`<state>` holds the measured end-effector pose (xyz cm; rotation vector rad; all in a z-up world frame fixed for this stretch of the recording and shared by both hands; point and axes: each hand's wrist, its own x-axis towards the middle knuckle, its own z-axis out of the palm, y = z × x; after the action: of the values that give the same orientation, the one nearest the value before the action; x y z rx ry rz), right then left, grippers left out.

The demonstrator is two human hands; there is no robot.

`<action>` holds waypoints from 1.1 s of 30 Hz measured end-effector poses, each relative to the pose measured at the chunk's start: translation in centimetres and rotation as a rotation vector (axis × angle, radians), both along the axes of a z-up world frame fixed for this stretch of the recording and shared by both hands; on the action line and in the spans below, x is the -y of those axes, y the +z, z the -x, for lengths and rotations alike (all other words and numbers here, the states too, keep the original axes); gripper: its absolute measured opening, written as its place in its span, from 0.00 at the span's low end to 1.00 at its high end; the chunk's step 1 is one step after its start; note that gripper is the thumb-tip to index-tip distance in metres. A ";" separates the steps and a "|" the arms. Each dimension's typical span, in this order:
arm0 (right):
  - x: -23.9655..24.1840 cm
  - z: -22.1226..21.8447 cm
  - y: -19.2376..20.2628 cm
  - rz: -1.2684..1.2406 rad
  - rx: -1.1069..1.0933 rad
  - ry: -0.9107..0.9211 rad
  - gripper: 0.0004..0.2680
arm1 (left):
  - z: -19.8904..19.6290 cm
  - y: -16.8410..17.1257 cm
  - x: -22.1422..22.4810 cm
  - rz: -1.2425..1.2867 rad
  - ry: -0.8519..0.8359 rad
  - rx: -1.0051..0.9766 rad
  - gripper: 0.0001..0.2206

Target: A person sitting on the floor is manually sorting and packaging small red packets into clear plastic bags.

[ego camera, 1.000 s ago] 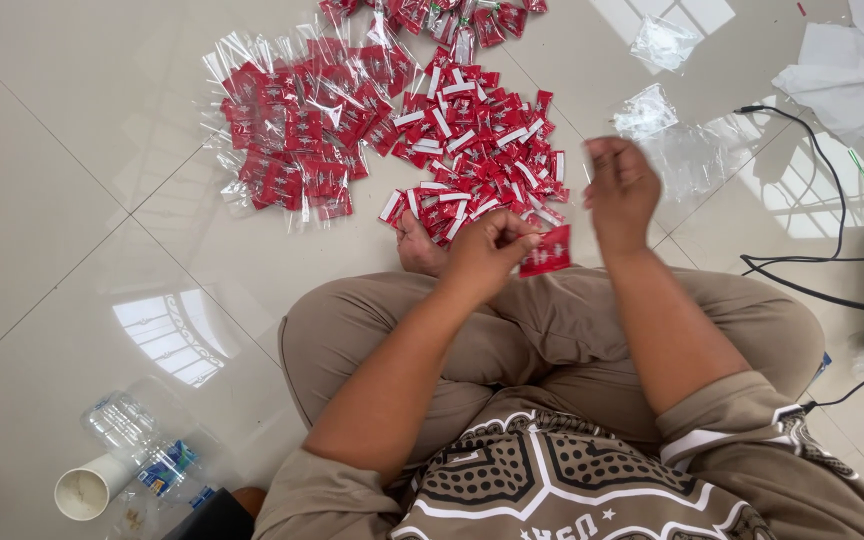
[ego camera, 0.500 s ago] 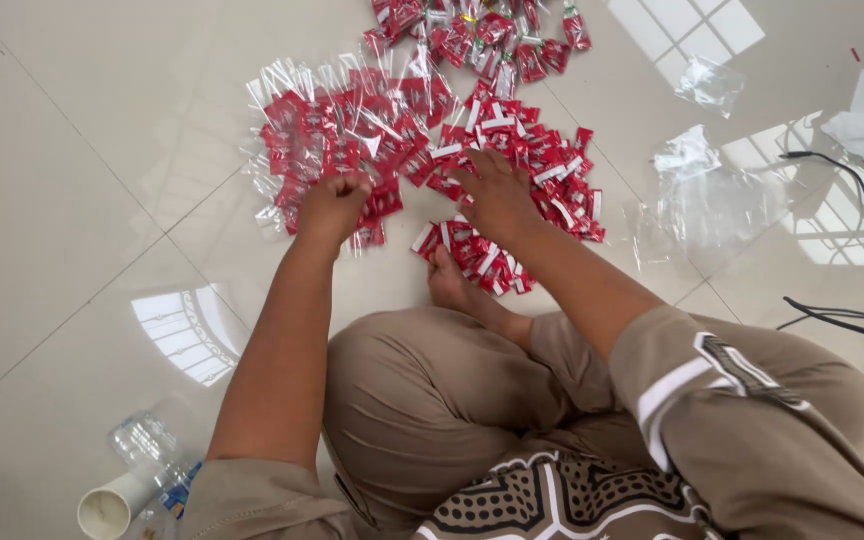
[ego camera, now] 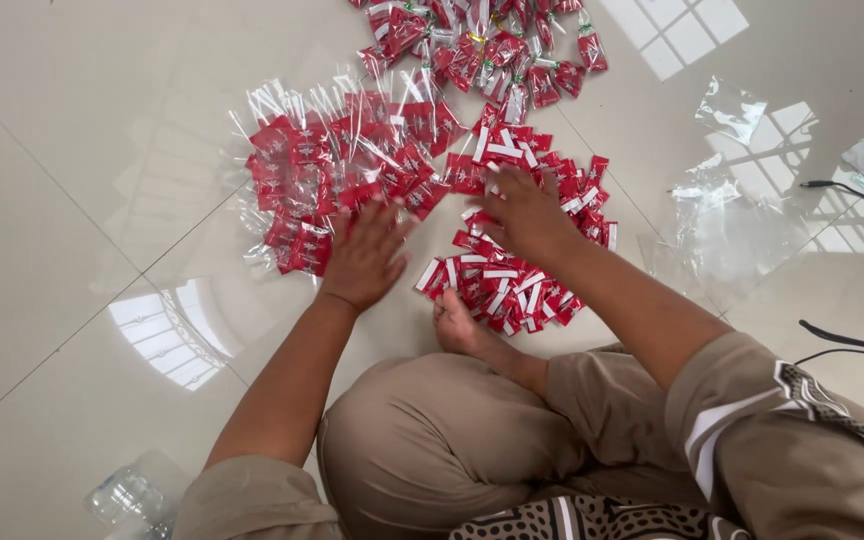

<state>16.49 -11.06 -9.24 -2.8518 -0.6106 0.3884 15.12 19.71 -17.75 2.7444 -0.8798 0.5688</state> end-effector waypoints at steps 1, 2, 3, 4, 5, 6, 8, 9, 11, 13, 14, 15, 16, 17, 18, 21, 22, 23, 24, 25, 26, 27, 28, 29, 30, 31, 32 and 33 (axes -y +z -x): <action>0.0 -1.2 0.2 -0.064 0.080 -0.018 0.15 | 0.1 0.1 0.3 -0.070 -0.078 -0.114 0.25; 0.1 -2.5 0.3 -0.128 0.160 -0.036 0.15 | 0.3 0.2 0.5 -0.141 -0.156 -0.228 0.24; 0.1 -3.8 -0.8 -0.129 0.159 -0.038 0.15 | -0.4 0.1 0.8 -0.143 -0.158 -0.229 0.24; 0.1 -5.2 -1.8 -0.132 0.200 -0.069 0.15 | -1.1 0.0 1.0 -0.178 -0.165 -0.275 0.24; 0.2 -6.5 -2.9 -0.132 0.240 -0.104 0.17 | -1.8 -0.1 1.3 -0.213 -0.175 -0.321 0.24; 0.5 -7.1 -3.5 -0.131 0.238 -0.108 0.17 | -2.4 -0.5 1.5 -0.213 -0.179 -0.323 0.24; 1.0 -8.2 -4.7 -0.004 0.095 -0.126 0.20 | -3.7 -1.3 1.9 -0.214 -0.093 -0.371 0.24; 1.2 -7.6 -4.3 -0.004 0.093 -0.125 0.20 | -4.0 -1.3 1.8 -0.213 -0.093 -0.373 0.24; 1.6 -6.0 -3.7 0.053 0.124 -0.091 0.21 | -4.3 -1.2 1.7 -0.189 -0.068 -0.358 0.23; 2.0 -3.9 -4.0 0.092 0.134 -0.075 0.21 | -4.8 -1.7 1.6 -0.175 -0.052 -0.359 0.23; 2.4 -2.8 -4.1 0.131 0.147 -0.061 0.21 | -5.0 -1.9 1.6 -0.163 -0.036 -0.356 0.23; 2.6 -1.9 -3.8 0.134 0.147 -0.062 0.21 | -5.1 -1.6 1.7 -0.161 -0.038 -0.356 0.23; 2.8 -0.9 -3.5 0.144 0.145 -0.056 0.22 | -5.2 -1.2 1.8 -0.175 -0.021 -0.359 0.23; 3.0 0.0 -3.2 0.150 0.146 -0.052 0.23 | -5.3 -0.8 1.7 -0.191 -0.004 -0.360 0.23; 3.2 0.4 -3.0 0.151 0.147 -0.055 0.23 | -5.3 -0.7 1.7 -0.192 -0.007 -0.358 0.23; 4.2 0.9 -2.2 0.115 0.076 -0.079 0.20 | -5.4 -0.6 1.8 -0.284 0.009 -0.404 0.24; 4.5 0.7 -1.5 0.004 0.022 -0.094 0.19 | -5.4 -0.6 1.9 -0.304 0.025 -0.424 0.24; 5.1 0.5 -0.8 -0.106 -0.030 -0.113 0.19 | -5.5 -0.5 2.2 -0.323 0.037 -0.443 0.24; 6.9 -0.2 -1.4 -0.104 -0.028 -0.126 0.19 | -5.8 0.2 2.5 -0.323 0.024 -0.439 0.24; 8.7 -0.8 -2.0 -0.186 0.041 -0.182 0.18 | -5.9 0.9 2.9 -0.322 0.026 -0.474 0.25; 10.6 -1.3 -2.6 -0.266 0.111 -0.238 0.17 | -6.0 1.5 3.3 -0.321 0.028 -0.510 0.25; 13.4 -1.8 -3.6 -0.265 0.115 -0.248 0.17 | -6.2 2.0 4.0 -0.323 0.017 -0.506 0.25; 16.1 -2.1 -4.6 -0.174 0.105 -0.356 0.16 | -6.5 2.4 4.8 -0.342 -0.007 -0.527 0.26; 18.8 -2.6 -5.6 -0.084 0.095 -0.462 0.15 | -6.7 2.9 5.4 -0.363 -0.027 -0.548 0.26; 21.0 -2.5 -5.4 -0.085 0.097 -0.469 0.15 | -6.6 3.7 6.4 -0.366 -0.034 -0.545 0.26; 23.2 -2.5 -5.3 0.015 0.052 -0.546 0.16 | -6.6 4.5 7.3 -0.356 -0.059 -0.598 0.26; 25.4 -2.5 -5.2 0.115 0.006 -0.623 0.18 | -6.5 5.3 8.2 -0.347 -0.084 -0.652 0.26; 26.5 -2.5 -4.5 0.113 0.009 -0.625 0.18 | -6.5 5.5 9.0 -0.349 -0.085 -0.649 0.26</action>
<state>19.00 -37.56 -13.71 -2.9476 0.3199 0.3033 21.58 10.74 -12.25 2.8586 -0.9711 -0.5210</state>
